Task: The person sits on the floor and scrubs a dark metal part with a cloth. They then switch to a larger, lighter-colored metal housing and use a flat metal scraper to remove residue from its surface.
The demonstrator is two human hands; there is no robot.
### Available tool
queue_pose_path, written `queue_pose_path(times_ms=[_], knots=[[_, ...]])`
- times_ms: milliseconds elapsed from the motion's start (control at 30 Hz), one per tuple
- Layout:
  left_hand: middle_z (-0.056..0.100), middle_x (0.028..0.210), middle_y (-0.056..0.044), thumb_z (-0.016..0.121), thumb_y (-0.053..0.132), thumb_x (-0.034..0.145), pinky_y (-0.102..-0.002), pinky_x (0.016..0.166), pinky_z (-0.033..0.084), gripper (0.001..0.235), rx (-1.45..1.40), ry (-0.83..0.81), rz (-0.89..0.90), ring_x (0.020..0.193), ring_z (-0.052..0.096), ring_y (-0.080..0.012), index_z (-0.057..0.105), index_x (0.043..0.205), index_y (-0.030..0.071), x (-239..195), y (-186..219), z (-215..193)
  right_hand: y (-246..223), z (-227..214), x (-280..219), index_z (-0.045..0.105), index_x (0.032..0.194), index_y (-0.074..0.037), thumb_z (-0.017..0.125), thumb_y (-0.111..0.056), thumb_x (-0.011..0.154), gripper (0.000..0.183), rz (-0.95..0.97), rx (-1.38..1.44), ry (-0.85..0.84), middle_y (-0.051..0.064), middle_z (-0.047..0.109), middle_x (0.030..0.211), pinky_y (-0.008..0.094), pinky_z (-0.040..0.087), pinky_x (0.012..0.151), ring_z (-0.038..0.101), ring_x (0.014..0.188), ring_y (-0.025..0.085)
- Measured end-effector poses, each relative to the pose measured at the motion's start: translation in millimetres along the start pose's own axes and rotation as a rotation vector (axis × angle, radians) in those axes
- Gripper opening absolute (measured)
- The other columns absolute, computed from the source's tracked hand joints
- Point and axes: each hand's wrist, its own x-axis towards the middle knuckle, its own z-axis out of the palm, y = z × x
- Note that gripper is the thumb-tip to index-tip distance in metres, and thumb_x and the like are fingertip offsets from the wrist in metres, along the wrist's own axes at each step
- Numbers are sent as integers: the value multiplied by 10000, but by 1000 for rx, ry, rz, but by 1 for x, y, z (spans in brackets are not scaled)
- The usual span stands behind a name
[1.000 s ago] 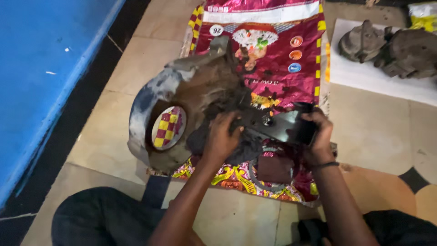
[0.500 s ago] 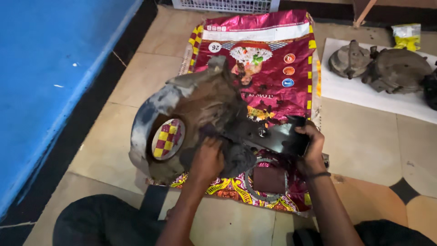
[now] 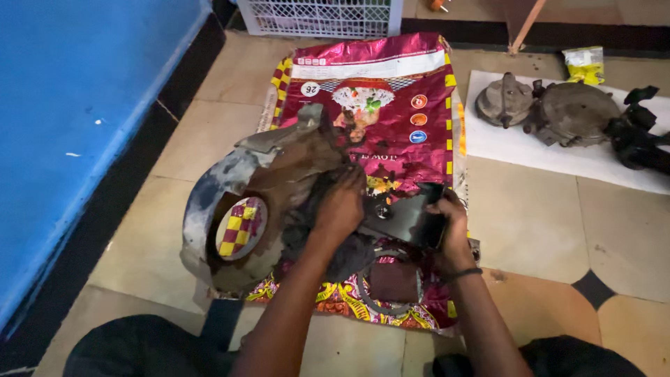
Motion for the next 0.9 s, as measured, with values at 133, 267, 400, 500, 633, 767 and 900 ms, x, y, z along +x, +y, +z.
queue_pose_path(times_ms=[133,267,400,500,633,767,900], knots=[[539,1483,-211,540,124,947,-524,1055,372,442,-6,-61,-44,1393,479,-363,585,1365,-11,-7,-9,1,8,0,1,631,1234,-41,616,-167,775,476,-245,61,-103,45,620,958,293,551,671,621,788,171],[615,1382,-215,575,113,889,-482,1032,458,415,-24,-47,-40,1267,581,-384,651,1283,8,-2,-4,-17,-6,11,-9,658,1161,-75,582,-195,718,466,-150,49,-35,32,613,849,309,538,521,602,665,173],[709,1112,-218,600,92,832,-502,875,534,342,-103,-130,-219,1010,678,-429,742,1143,93,-20,4,-44,-2,10,-6,641,1113,-80,570,-193,721,414,-135,90,-29,31,613,832,312,536,519,610,667,183],[709,993,-232,593,55,794,-512,794,553,376,-211,-125,-243,919,696,-445,759,1123,127,-42,10,-61,5,6,1,643,1145,-56,596,-193,787,386,-199,37,-17,40,601,875,305,515,546,580,698,186],[733,1007,-221,585,86,901,-500,848,559,275,-159,-291,-347,971,705,-422,759,1112,119,-72,19,-79,-5,16,-14,641,1124,-96,539,-210,731,422,-81,30,-47,65,691,945,341,553,572,653,770,205],[634,1365,-208,552,57,906,-478,1012,499,442,-208,-183,-3,1190,625,-402,630,1341,66,-69,10,-73,-14,18,-23,565,1183,-68,513,-186,702,498,-54,142,-205,144,718,1035,372,601,787,702,947,272],[500,1534,-183,521,109,951,-498,1115,381,523,-113,-296,16,1412,477,-334,512,1472,53,-46,-7,-55,-9,13,-14,513,1394,-73,519,-141,719,679,-116,138,-211,121,641,1118,422,560,883,640,1015,292]])
